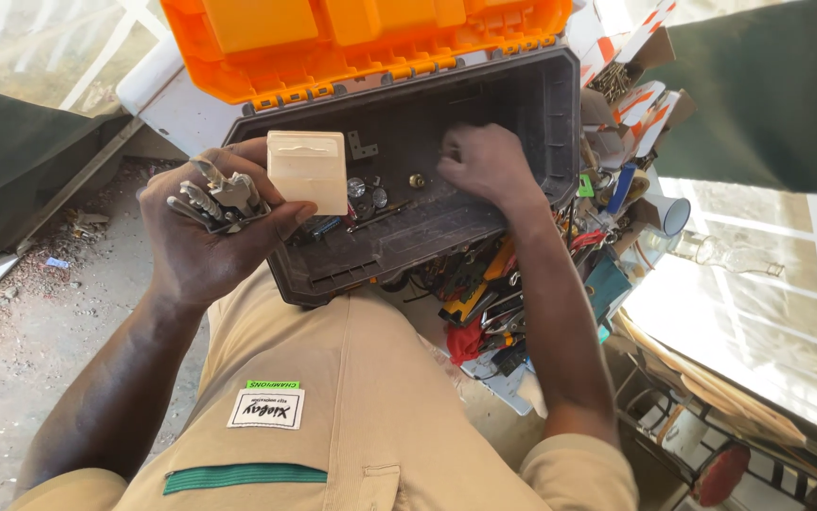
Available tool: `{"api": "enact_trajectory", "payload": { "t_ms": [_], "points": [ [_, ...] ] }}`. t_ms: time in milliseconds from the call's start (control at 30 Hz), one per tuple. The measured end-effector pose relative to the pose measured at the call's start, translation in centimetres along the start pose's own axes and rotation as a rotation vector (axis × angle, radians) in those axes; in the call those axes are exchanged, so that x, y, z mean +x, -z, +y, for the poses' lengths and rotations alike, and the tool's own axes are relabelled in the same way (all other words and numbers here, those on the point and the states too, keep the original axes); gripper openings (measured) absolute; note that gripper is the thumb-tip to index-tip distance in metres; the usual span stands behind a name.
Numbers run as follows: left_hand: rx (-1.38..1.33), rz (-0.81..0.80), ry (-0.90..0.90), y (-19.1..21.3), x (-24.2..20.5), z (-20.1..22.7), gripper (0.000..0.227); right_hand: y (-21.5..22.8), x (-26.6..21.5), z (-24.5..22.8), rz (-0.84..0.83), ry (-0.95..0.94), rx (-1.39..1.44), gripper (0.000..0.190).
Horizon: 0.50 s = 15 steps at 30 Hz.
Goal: Searching through a toolbox and organizing various hand tools on a workbench
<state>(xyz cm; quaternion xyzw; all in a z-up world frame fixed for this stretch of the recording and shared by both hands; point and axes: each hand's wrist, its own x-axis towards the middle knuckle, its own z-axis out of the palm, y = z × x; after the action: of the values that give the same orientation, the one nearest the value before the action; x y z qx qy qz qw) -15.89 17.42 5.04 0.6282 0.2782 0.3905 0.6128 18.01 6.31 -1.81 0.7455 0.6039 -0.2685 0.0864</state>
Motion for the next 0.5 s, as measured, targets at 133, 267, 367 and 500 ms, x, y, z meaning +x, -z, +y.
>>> {"api": "enact_trajectory", "payload": {
  "t_ms": [133, 267, 367, 500],
  "points": [
    [0.002, -0.026, 0.013, -0.4, -0.5, 1.2, 0.023, 3.0, -6.1, -2.3, 0.509, 0.02, 0.839, 0.004],
    [0.017, -0.085, -0.007, -2.7, -1.1, 2.3, 0.024, 2.1, -11.5, -3.5, 0.822, -0.015, 1.331, 0.019],
    [0.018, -0.178, 0.005, -5.3, -1.6, 2.9, 0.022, 1.0, -15.5, -3.6, 0.915, 0.241, 1.704, 0.026],
    [-0.031, -0.299, 0.087, -9.4, -3.0, 2.7, 0.024, -0.2, -19.8, -3.8, 0.959, 0.397, 1.744, 0.021]
  ]
}}
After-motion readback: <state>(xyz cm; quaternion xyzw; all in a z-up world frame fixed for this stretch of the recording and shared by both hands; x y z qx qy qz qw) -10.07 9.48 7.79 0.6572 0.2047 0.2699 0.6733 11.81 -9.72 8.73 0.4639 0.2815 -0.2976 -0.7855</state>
